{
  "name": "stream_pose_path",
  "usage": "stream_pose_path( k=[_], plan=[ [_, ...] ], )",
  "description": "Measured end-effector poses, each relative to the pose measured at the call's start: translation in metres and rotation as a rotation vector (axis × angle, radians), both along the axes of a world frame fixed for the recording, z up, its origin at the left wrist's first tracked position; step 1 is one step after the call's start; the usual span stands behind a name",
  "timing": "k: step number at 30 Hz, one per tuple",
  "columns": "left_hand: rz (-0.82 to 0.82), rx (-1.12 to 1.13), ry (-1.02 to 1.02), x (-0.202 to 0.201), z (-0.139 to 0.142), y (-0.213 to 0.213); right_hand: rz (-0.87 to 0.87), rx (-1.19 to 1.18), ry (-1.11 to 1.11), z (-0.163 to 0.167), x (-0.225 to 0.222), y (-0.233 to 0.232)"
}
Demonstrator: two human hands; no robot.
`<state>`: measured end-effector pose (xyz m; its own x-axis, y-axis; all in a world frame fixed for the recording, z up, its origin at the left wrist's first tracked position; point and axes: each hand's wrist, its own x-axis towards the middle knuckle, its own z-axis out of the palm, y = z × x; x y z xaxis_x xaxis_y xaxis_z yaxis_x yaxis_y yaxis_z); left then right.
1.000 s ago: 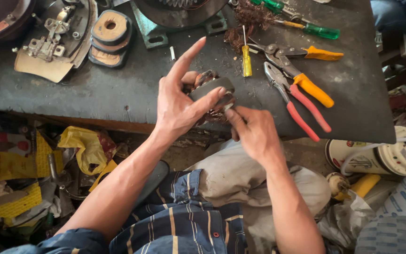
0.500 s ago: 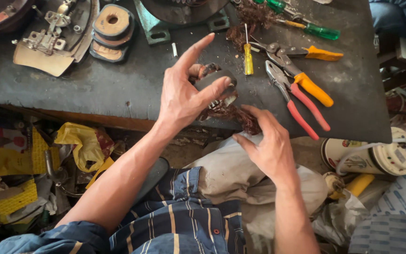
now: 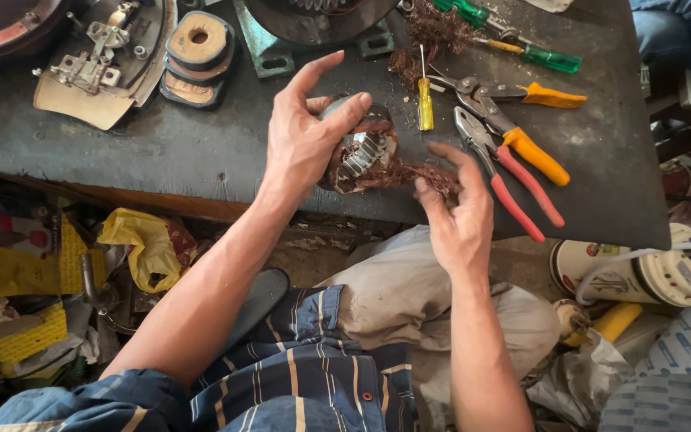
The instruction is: The person uses a screwdriver and pliers to remove copper wire from a motor armature. They pry and pull the wire from the slots, then cut and extract remaining strands, leaving the armature partially stripped.
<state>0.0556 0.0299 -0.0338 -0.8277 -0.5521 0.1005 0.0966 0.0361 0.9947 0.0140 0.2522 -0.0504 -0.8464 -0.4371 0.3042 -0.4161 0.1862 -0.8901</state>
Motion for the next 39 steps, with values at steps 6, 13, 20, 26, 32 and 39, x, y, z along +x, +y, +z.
stream_pose_path(
  k=[6,13,20,26,32,39],
  plan=[
    [0.001,-0.03,0.006,-0.001,0.0,0.001,0.047,-0.213,-0.16,-0.015,0.002,-0.005],
    [0.008,-0.062,0.025,0.001,-0.002,0.0,-0.137,-0.083,-0.14,-0.022,-0.006,-0.01],
    [-0.078,-0.066,0.087,0.004,0.0,-0.003,-0.084,-0.161,-0.127,-0.018,-0.02,-0.017],
    [-0.055,-0.078,0.022,0.005,0.002,-0.002,-0.059,-0.249,-0.142,-0.016,-0.02,-0.027],
    [-0.057,-0.167,0.155,0.007,0.002,0.009,0.08,-0.094,-0.232,0.0,-0.025,-0.004],
    [0.02,-0.435,0.09,0.017,0.003,0.029,0.14,0.494,0.15,0.038,-0.024,0.006]
  ],
)
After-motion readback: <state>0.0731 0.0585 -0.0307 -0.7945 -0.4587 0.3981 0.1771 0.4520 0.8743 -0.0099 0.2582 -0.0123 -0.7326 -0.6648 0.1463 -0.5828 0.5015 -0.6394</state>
